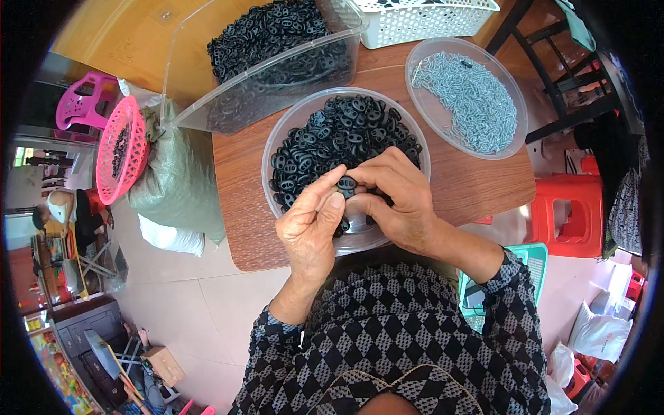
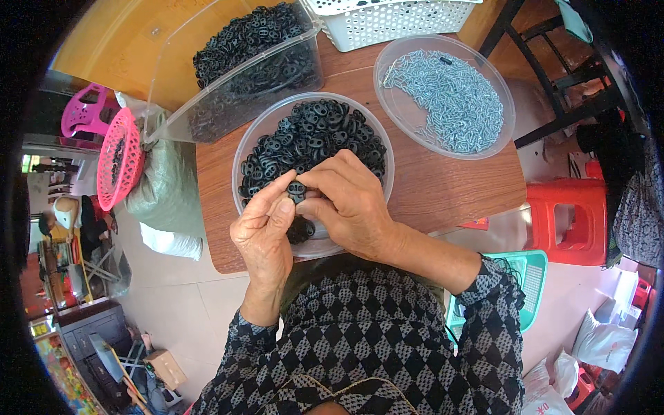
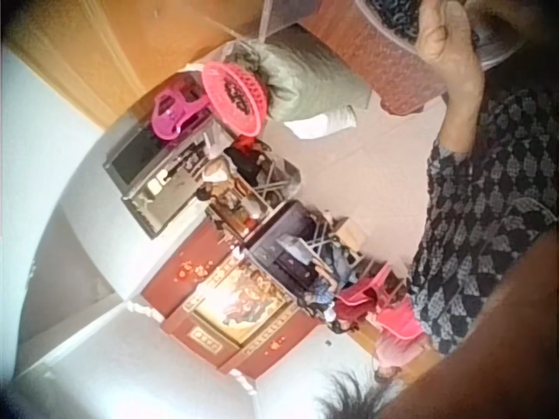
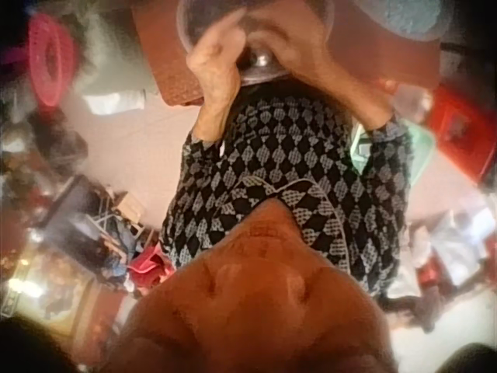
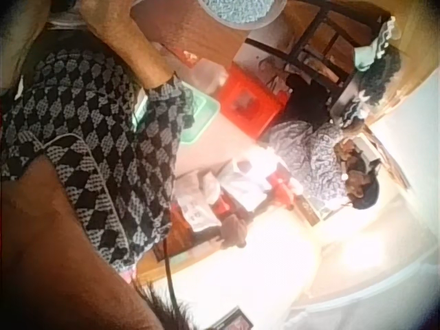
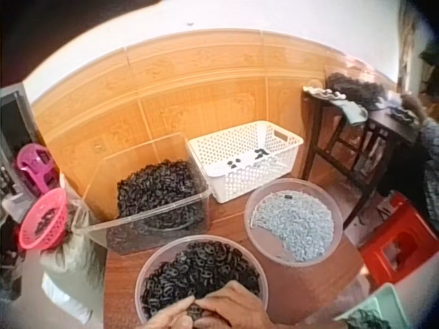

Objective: The person repeatedly picks small black plastic fasteners from a bowl and inserts small metal pins into them by hand. The assembled fasteners are placed back into the same bowl. The person handles the items one at a time throughout the clip.

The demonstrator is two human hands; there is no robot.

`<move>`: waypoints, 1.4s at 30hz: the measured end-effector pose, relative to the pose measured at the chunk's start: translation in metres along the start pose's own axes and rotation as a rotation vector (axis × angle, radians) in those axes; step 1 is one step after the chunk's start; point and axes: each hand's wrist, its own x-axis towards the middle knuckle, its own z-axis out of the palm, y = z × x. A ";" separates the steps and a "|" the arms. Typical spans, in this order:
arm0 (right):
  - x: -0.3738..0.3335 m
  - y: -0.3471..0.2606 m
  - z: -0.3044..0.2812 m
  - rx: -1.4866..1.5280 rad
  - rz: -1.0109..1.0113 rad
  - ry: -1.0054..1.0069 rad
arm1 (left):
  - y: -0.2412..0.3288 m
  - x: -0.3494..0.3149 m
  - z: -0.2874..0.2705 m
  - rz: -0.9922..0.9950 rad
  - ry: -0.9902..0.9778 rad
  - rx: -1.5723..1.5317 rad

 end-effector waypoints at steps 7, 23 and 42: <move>0.000 -0.002 -0.001 -0.003 -0.007 0.004 | 0.003 0.004 -0.002 0.091 -0.002 0.231; -0.002 -0.001 0.000 -0.063 -0.096 0.029 | -0.002 0.004 0.001 0.180 -0.017 0.232; 0.002 -0.004 0.004 -0.034 -0.238 0.127 | -0.002 0.002 0.003 0.326 0.022 0.256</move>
